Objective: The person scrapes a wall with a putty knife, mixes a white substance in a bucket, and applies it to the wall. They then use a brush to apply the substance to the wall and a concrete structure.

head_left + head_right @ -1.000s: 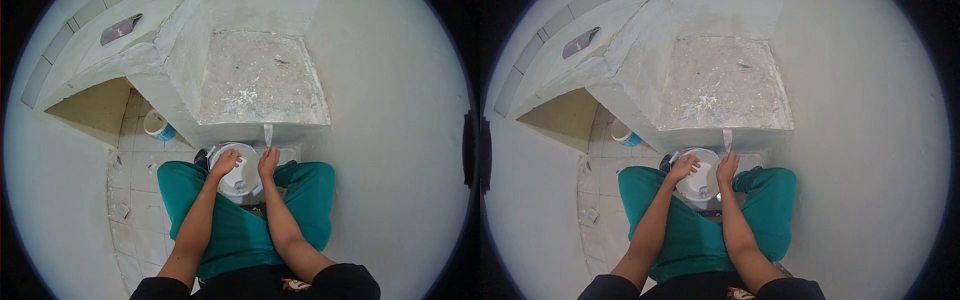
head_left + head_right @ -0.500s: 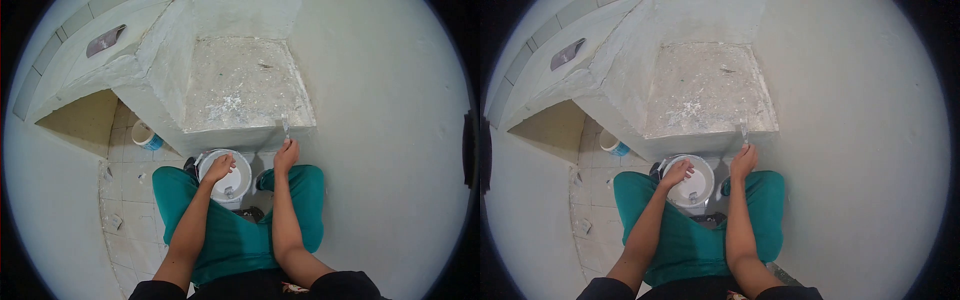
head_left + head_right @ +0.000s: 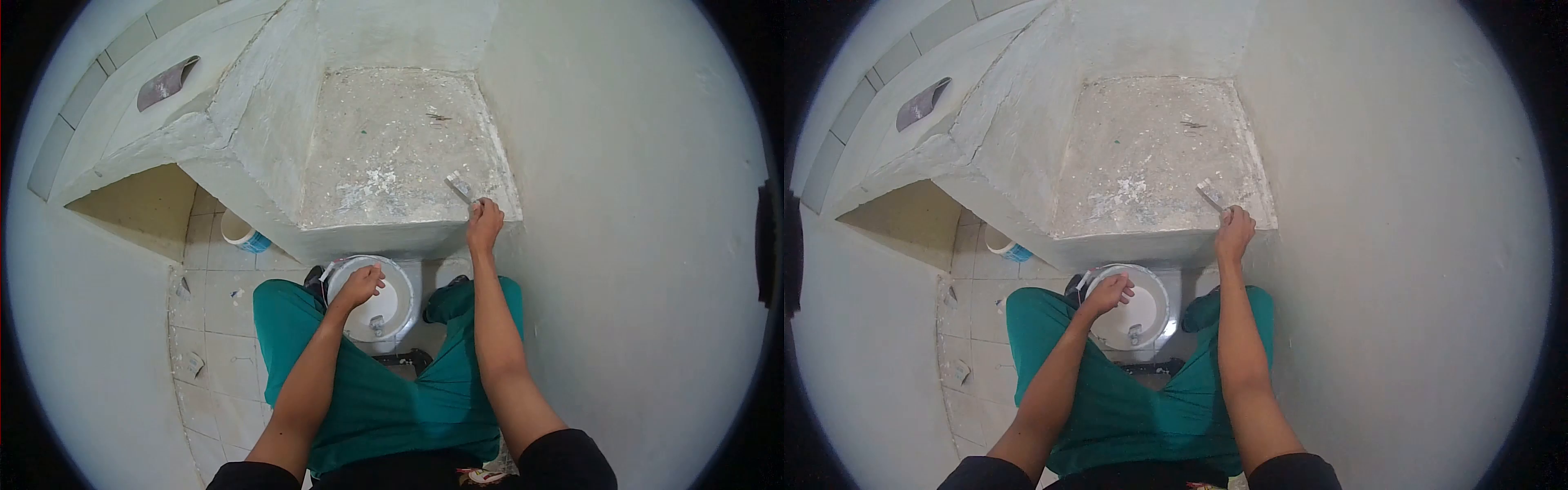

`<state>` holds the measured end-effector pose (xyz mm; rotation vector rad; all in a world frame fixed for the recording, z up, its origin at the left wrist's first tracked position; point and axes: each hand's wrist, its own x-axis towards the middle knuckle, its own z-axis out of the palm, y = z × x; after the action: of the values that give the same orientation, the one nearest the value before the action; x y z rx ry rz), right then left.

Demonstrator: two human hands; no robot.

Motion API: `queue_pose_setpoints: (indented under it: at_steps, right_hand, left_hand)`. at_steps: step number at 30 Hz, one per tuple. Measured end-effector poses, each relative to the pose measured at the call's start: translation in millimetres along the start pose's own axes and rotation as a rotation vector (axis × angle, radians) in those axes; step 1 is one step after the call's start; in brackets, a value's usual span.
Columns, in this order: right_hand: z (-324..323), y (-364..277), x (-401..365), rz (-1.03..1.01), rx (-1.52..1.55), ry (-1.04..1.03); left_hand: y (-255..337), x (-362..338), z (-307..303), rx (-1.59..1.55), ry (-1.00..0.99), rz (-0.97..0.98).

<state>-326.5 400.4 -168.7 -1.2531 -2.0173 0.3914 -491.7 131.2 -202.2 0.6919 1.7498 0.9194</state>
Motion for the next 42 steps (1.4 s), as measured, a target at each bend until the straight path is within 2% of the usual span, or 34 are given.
queue_pose_setpoints:
  at_steps: [3, 6, 9, 11, 13, 15, 17, 18, 21, 25, 27, 30, 33, 36, 39, 42]
  right_hand:
    - [10.8, 1.1, 1.5, -0.017, -0.004, 0.029]
    - [15.3, 2.1, 1.2, -0.181, -0.083, 0.247]
    - [-2.6, -40.9, -10.2, -0.125, -0.117, 0.305]
    - [1.0, -58.6, -36.6, -0.214, 0.081, 0.013]
    - [6.3, -92.8, -79.9, -0.161, 0.223, -0.439]
    - [49.5, -94.6, -128.7, -0.182, 0.078, -0.826]
    - [111.3, -57.7, -190.4, -0.252, -0.179, -1.161]
    - [132.3, -48.0, -212.5, -0.295, -0.304, -1.309]
    - [141.3, -42.4, -256.7, -0.132, -0.406, -1.390]
    - [151.4, -28.5, -300.2, -0.076, -0.428, -1.355]
    - [158.0, -19.9, -313.1, -0.013, -0.435, -1.359]
    - [176.5, -12.4, -320.4, -0.120, -0.540, -1.349]
    - [187.7, -17.2, -319.4, -0.152, -0.508, -1.336]
    - [189.8, -18.0, -322.4, -0.086, -0.444, -1.321]
    - [199.0, -17.1, -323.4, 0.065, -0.600, -1.401]
    - [201.2, -16.3, -320.9, -0.001, -0.642, -1.459]
  left_hand:
    - [-6.8, 3.1, -5.2, -0.018, 0.020, 0.004]
    - [-11.3, -0.7, -8.6, -0.030, 0.036, 0.018]
    - [-13.9, -3.8, -10.6, -0.064, 0.065, 0.039]
    - [-13.6, -7.2, -11.5, -0.079, 0.081, 0.033]
    - [-25.3, -5.4, -14.6, -0.053, 0.082, 0.013]
    - [-66.3, 9.7, -15.8, 0.002, 0.086, 0.035]
    - [-61.1, -4.0, -21.9, 0.136, 0.028, -0.148]
    - [-74.9, -2.8, -21.8, 0.209, 0.044, -0.150]
    - [-98.9, -15.6, -19.1, 0.348, 0.019, -0.190]
    - [-87.8, -38.8, -25.6, 0.423, -0.035, -0.228]
    - [-89.9, -43.3, -32.1, 0.291, -0.041, -0.268]
    - [-82.1, -39.8, -44.2, 0.249, -0.024, -0.278]
    - [-87.2, -28.9, -52.1, 0.257, 0.026, -0.232]
    - [-90.2, -18.0, -53.8, 0.224, 0.064, -0.200]
    - [-87.0, -13.9, -48.5, 0.219, 0.040, -0.186]
    - [-86.3, -10.2, -44.4, 0.226, 0.022, -0.160]
